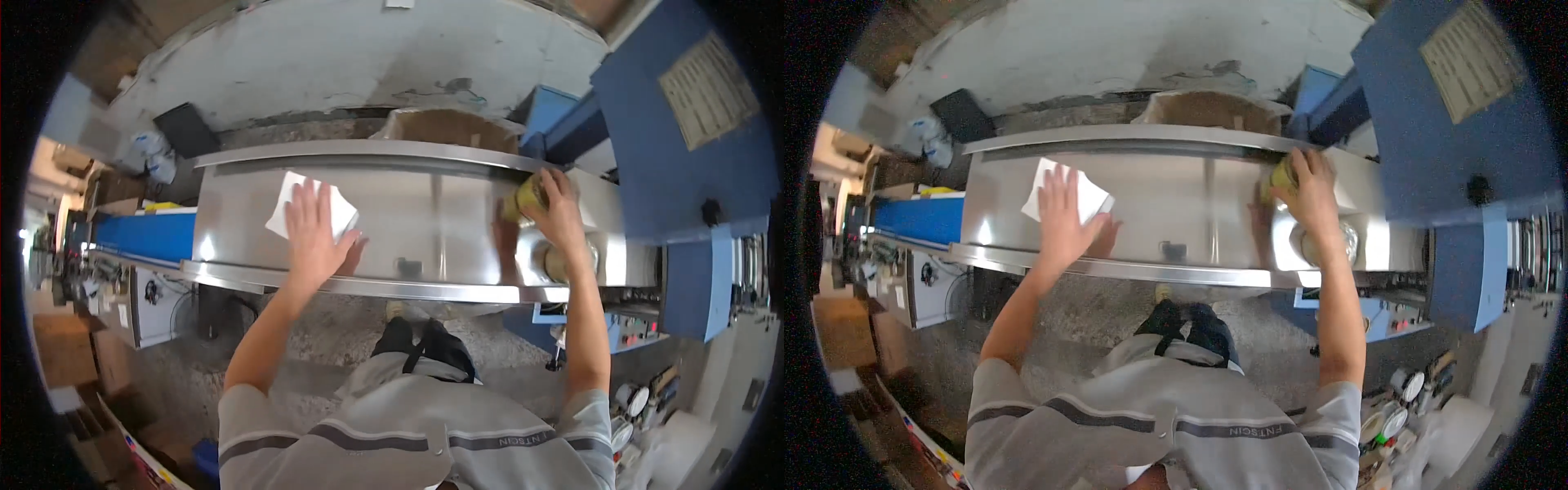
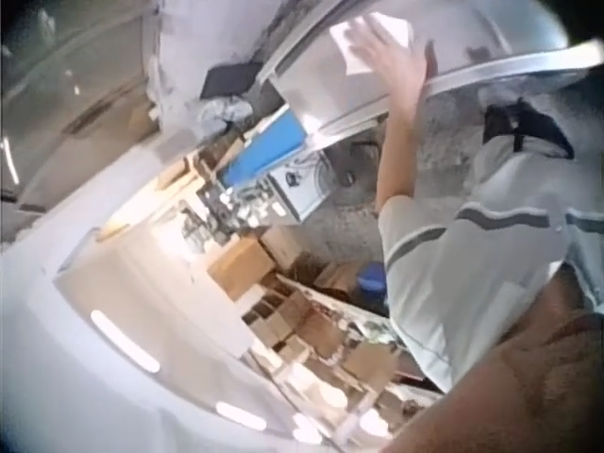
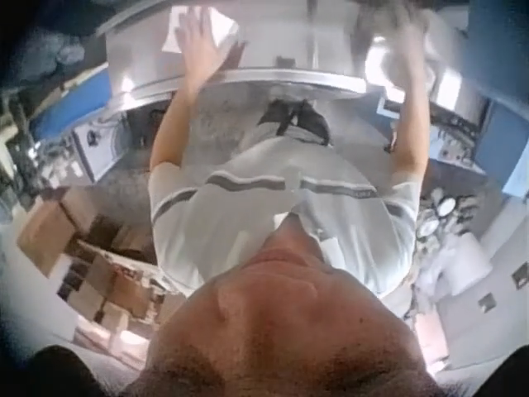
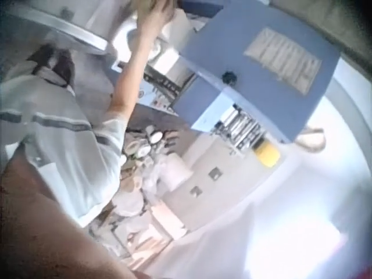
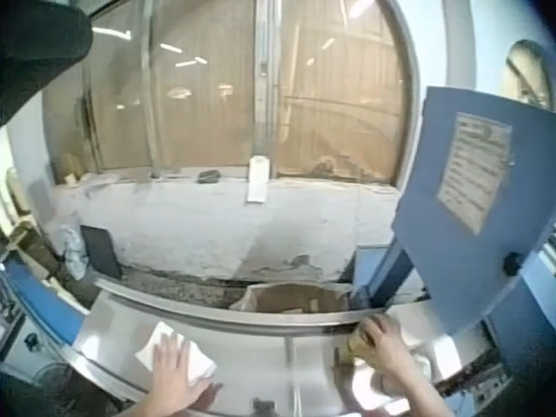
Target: Inspecting and organizing packs of napkins as they are produced by an industrial machine.
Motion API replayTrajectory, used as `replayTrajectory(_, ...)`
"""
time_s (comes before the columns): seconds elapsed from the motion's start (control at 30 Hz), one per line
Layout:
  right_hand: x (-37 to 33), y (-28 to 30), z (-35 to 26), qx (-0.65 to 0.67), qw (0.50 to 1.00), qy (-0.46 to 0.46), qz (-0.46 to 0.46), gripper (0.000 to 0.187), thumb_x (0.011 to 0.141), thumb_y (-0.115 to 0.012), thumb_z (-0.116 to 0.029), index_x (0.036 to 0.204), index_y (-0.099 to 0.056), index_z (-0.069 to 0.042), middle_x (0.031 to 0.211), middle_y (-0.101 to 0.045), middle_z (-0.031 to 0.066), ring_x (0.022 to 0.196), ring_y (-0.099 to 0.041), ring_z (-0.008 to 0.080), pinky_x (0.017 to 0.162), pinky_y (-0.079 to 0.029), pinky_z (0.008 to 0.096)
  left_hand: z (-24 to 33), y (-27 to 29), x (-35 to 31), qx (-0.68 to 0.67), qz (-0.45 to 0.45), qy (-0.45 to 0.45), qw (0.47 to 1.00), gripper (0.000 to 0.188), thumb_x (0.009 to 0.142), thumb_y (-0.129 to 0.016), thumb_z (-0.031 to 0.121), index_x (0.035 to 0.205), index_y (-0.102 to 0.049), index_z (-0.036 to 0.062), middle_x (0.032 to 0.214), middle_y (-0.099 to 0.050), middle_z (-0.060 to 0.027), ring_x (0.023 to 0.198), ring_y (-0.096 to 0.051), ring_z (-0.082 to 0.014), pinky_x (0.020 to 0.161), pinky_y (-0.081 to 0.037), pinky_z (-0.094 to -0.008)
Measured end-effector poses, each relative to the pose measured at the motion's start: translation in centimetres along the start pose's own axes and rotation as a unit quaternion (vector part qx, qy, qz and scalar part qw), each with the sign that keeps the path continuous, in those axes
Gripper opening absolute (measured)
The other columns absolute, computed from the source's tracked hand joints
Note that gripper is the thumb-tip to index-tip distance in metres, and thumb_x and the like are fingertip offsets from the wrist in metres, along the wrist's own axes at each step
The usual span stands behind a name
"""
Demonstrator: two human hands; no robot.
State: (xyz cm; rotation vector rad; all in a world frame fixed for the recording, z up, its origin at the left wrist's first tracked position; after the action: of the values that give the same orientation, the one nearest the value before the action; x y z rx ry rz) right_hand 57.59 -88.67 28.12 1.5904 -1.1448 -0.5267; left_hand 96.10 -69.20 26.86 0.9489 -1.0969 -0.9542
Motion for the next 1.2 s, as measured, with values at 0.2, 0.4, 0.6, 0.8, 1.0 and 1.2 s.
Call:
replayTrajectory(0.2, 1.1, -1.5, 3.4, -0.069, 0.997, 0.022, -0.02, 0.081, 0.074, -0.081, -0.021, 0.144, -0.044, -0.007, 0.145, -0.04, 0.0296, 0.132, -0.039, 0.0489, 0.112, -0.032, 0.0517, -4.9, -2.4, 1.1, 0.069, 0.031, 0.098, 0.992, 0.082, 0.084, -0.072, 0.026, 0.151, -0.029, 0.0047, 0.154, -0.029, -0.0243, 0.141, -0.03, -0.0454, 0.11, -0.031, -0.0603)
replayTrajectory(0.4, 1.7, -1.2, 2.8, -0.106, 0.993, 0.012, -0.05, 0.093, 0.071, -0.083, -0.023, 0.15, -0.036, -0.009, 0.146, -0.036, 0.0349, 0.133, -0.037, 0.0513, 0.11, -0.034, 0.0513, -15.9, -2.1, 3.1, 0.149, 0.038, 0.196, 0.969, 0.087, 0.085, -0.072, 0.033, 0.154, -0.025, 0.0086, 0.156, -0.028, -0.0217, 0.143, -0.029, -0.0433, 0.11, -0.031, -0.0595)
replayTrajectory(0.6, 2.2, -1.5, 2.2, -0.125, 0.985, 0.01, -0.12, 0.11, 0.062, -0.089, -0.027, 0.154, -0.028, -0.015, 0.148, -0.035, 0.033, 0.134, -0.038, 0.0504, 0.11, -0.035, 0.0516, -24.9, -0.6, 3.7, 0.183, 0.012, 0.236, 0.954, 0.09, 0.087, -0.069, 0.039, 0.156, -0.02, 0.0112, 0.158, -0.026, -0.0207, 0.145, -0.026, -0.0424, 0.111, -0.03, -0.0589)
replayTrajectory(0.8, 1.9, -0.2, 2.7, -0.118, 0.987, 0.005, -0.11, 0.1, 0.059, -0.09, -0.026, 0.146, -0.041, -0.013, 0.139, -0.045, 0.0304, 0.127, -0.045, 0.0477, 0.107, -0.038, 0.0526, -16.0, 2.0, 8.1, 0.014, 0.176, 0.087, 0.98, 0.078, 0.09, -0.067, 0.038, 0.15, -0.032, 0.0002, 0.15, -0.037, -0.0286, 0.142, -0.032, -0.0426, 0.116, -0.028, -0.0504)
replayTrajectory(1.0, -0.5, -2.8, -6.2, -0.023, 0.992, 0.07, -0.102, 0.082, 0.065, -0.083, -0.03, 0.138, -0.049, -0.014, 0.132, -0.047, 0.0284, 0.121, -0.049, 0.0458, 0.101, -0.045, 0.0519, 3.5, -5.2, 10.2, -0.5, -0.104, 0.155, 0.846, 0.065, 0.098, -0.061, 0.038, 0.143, -0.044, -0.0048, 0.123, -0.066, -0.0193, 0.114, -0.061, -0.0251, 0.1, -0.046, -0.0351)
replayTrajectory(1.2, -6.5, -2.3, -7.9, 0.11, 0.993, 0.037, -0.029, 0.078, 0.067, -0.078, -0.017, 0.14, -0.05, -0.016, 0.136, -0.043, 0.0267, 0.118, -0.049, 0.0458, 0.098, -0.048, 0.0497, 29.1, -14.8, 17.3, -0.459, -0.276, 0.026, 0.844, 0.102, 0.086, -0.061, 0.063, 0.152, -0.026, -0.0063, 0.129, -0.059, -0.0285, 0.117, -0.061, -0.0325, 0.098, -0.047, -0.0376)
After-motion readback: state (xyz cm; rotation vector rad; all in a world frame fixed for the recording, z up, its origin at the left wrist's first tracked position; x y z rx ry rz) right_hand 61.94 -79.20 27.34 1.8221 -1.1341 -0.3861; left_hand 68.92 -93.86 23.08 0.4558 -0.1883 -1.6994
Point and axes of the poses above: each hand's wrist, its own x-axis towards the middle knuckle, its own y-axis out of the back of the hand, z = x × y, the point moved 6 cm from there along x, towards the middle knuckle
